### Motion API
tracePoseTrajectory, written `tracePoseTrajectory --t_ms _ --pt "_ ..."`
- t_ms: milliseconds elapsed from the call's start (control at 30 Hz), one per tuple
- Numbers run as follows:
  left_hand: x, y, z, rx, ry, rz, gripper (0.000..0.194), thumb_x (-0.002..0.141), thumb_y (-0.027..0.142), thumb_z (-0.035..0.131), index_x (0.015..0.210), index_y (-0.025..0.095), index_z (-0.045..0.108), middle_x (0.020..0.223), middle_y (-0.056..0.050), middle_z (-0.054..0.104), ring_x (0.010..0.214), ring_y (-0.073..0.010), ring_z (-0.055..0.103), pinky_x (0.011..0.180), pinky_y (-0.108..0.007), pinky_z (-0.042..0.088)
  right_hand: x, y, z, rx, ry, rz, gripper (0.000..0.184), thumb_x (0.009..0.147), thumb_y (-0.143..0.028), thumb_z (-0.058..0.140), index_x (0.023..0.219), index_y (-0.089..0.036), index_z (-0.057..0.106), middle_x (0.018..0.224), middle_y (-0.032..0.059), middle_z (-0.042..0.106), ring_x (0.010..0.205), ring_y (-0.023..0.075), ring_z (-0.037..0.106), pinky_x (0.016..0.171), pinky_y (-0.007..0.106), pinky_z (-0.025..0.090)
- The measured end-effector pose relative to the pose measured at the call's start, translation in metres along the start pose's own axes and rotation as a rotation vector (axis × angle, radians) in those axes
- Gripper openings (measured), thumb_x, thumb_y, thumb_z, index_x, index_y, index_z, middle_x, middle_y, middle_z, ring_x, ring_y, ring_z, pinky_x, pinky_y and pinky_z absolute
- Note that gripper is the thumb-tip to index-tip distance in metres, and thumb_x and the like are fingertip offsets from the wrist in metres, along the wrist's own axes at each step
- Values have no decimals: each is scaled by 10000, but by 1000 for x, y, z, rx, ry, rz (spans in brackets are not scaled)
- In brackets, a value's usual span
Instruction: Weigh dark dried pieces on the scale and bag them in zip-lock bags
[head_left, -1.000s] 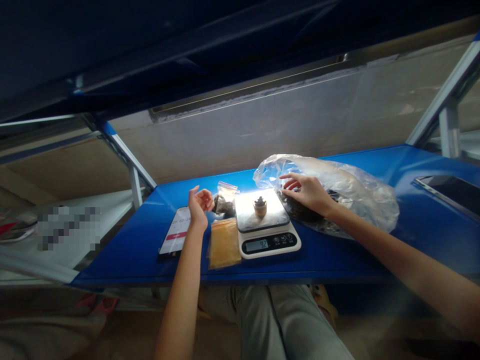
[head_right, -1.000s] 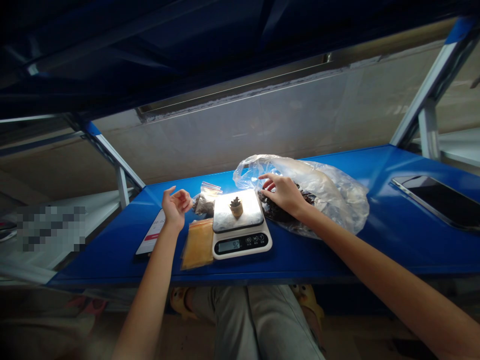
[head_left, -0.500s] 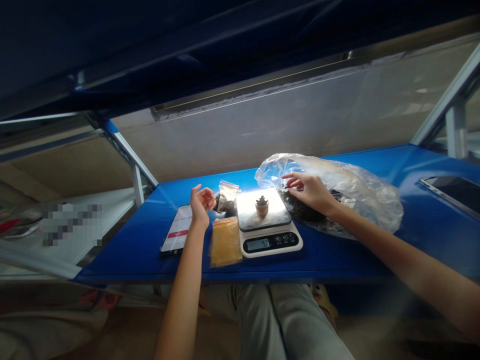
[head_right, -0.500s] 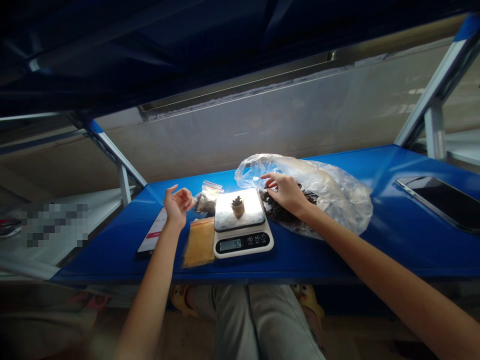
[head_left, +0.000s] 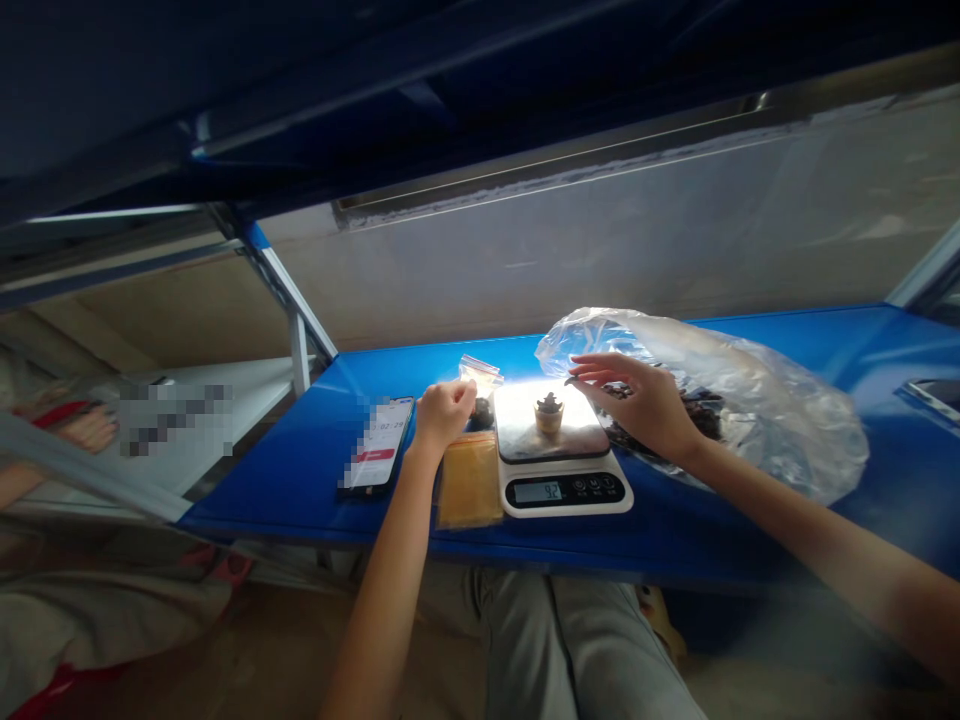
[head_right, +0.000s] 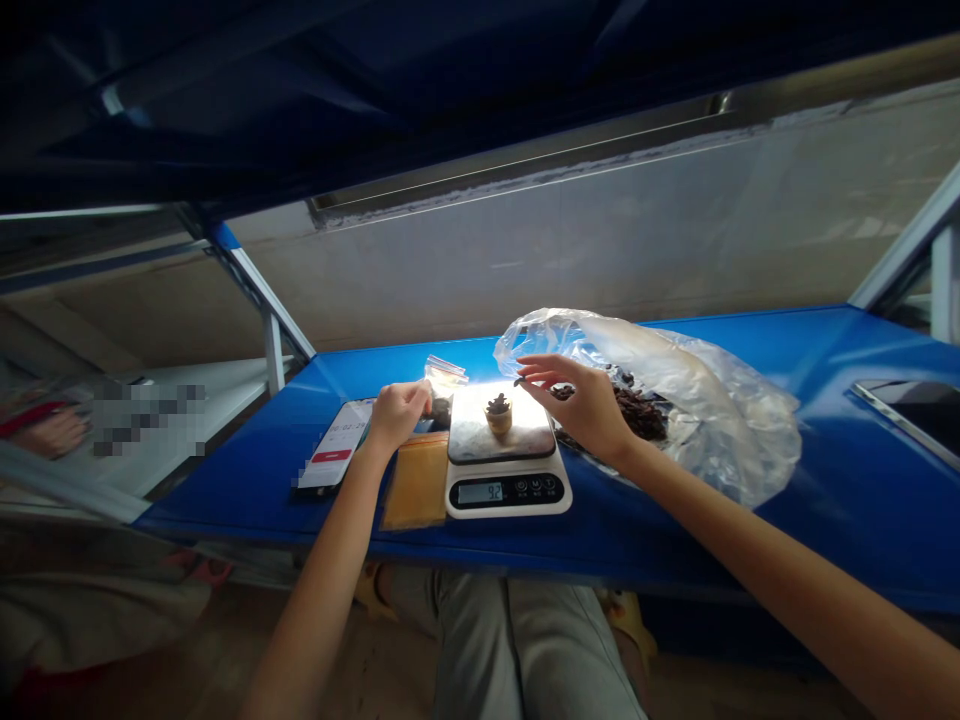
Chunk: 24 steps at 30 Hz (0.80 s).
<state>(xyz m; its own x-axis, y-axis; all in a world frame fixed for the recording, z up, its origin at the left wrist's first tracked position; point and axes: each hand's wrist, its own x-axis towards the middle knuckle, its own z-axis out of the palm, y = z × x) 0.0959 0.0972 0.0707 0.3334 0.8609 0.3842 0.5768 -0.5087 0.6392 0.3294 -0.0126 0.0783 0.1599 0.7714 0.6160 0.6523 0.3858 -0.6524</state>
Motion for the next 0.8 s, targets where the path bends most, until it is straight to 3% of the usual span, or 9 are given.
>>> tracePoseTrajectory --t_ms 100,400,800 --pt "-2 3 -1 150 -34 65 434 830 387 400 447 195 471 443 -8 480 484 -140 431 539 -279 248 -4 -3 6 3 0 -28 277 826 -338 628 1072 -219 674 970 59 751 849 224 721 785 372 596" --pt "-3 10 -3 172 -36 119 423 836 380 384 464 192 452 450 -17 493 488 -137 413 528 -284 222 -6 -9 10 -79 -159 -100 286 892 -299 510 1114 -266 687 1105 30 721 924 216 701 660 313 603" --pt "-4 11 -4 205 -57 129 419 842 382 380 471 193 419 451 -1 448 490 -130 405 532 -274 227 -7 -14 9 -121 -276 -173 357 916 -282 469 1241 -290 617 1188 4 685 1071 205 651 968 364 498"
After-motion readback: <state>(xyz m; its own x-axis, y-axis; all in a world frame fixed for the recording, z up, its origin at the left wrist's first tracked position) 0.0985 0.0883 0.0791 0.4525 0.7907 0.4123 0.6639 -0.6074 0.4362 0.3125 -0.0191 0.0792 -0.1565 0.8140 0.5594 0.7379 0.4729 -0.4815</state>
